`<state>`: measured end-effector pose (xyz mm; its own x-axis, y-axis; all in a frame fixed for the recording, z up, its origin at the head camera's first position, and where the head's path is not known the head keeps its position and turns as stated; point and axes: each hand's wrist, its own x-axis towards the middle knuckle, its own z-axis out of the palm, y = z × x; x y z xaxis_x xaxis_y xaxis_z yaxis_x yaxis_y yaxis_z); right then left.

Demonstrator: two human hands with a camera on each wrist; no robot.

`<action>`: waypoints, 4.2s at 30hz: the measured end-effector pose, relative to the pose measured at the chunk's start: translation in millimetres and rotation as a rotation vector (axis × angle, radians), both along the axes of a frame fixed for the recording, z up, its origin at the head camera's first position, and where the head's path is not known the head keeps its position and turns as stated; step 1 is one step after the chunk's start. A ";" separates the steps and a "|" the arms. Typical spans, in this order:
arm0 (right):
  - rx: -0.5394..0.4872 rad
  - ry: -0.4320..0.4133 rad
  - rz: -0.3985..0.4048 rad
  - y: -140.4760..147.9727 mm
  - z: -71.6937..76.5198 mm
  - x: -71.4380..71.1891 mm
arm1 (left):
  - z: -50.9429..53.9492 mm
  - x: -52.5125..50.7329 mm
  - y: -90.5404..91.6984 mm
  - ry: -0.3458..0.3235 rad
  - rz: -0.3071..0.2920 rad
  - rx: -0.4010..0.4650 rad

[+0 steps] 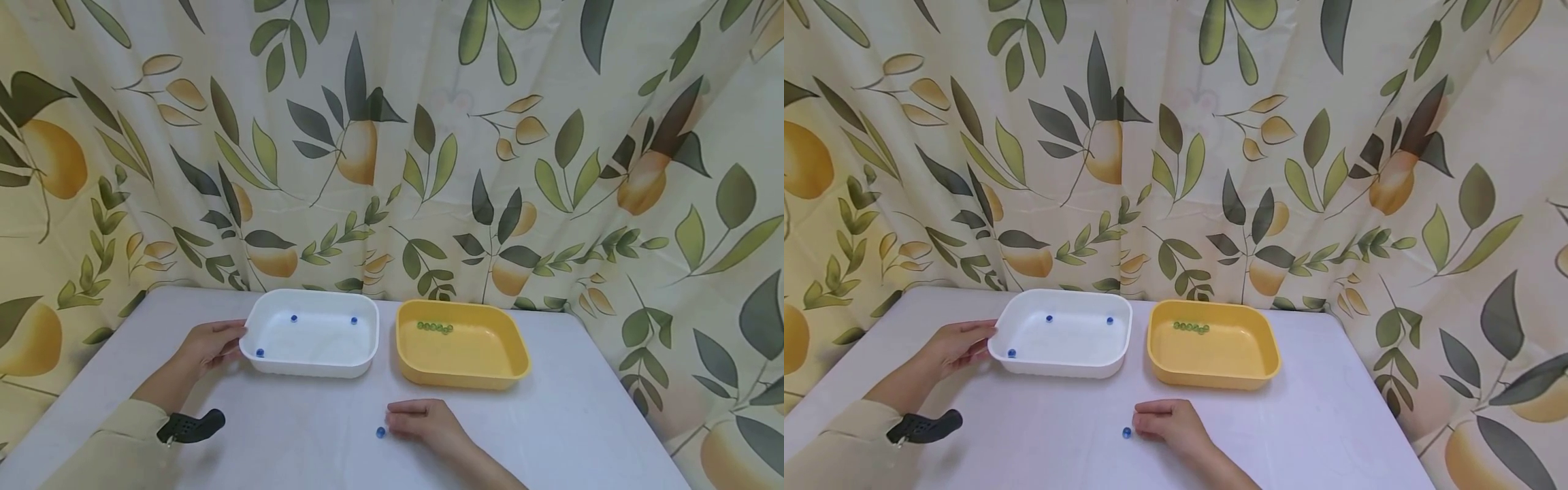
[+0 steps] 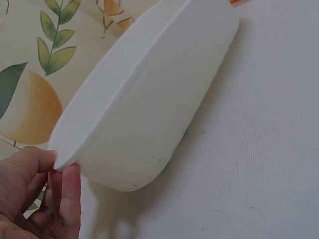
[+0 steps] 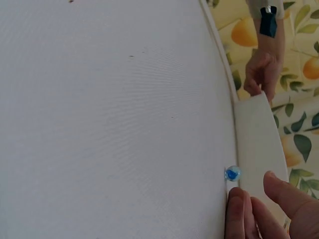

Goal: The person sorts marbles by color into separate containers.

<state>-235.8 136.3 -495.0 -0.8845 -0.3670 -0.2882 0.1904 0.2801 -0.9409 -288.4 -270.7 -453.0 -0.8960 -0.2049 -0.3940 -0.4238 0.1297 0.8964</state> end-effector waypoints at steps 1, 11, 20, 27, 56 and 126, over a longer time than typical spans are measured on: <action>0.028 0.026 0.006 -0.7 -0.4 1.1 | 0.1 0.1 0.0 -0.001 -0.001 -0.004; 0.070 0.160 0.001 -11.8 -4.4 11.7 | 1.0 0.4 0.9 -0.002 -0.002 -0.007; 0.132 0.233 0.005 -16.4 -4.3 12.9 | 1.9 -0.2 0.3 -0.011 -0.008 -0.022; 0.168 0.272 0.001 -19.2 -4.1 13.7 | 2.2 -0.5 0.1 -0.018 -0.020 -0.035; 0.220 0.267 -0.047 -23.1 -1.4 12.6 | 1.9 -0.3 -0.4 -0.003 -0.021 -0.027; 0.009 -0.048 -0.035 -42.0 27.7 -14.4 | 0.9 -0.1 1.1 -0.004 -0.003 -0.045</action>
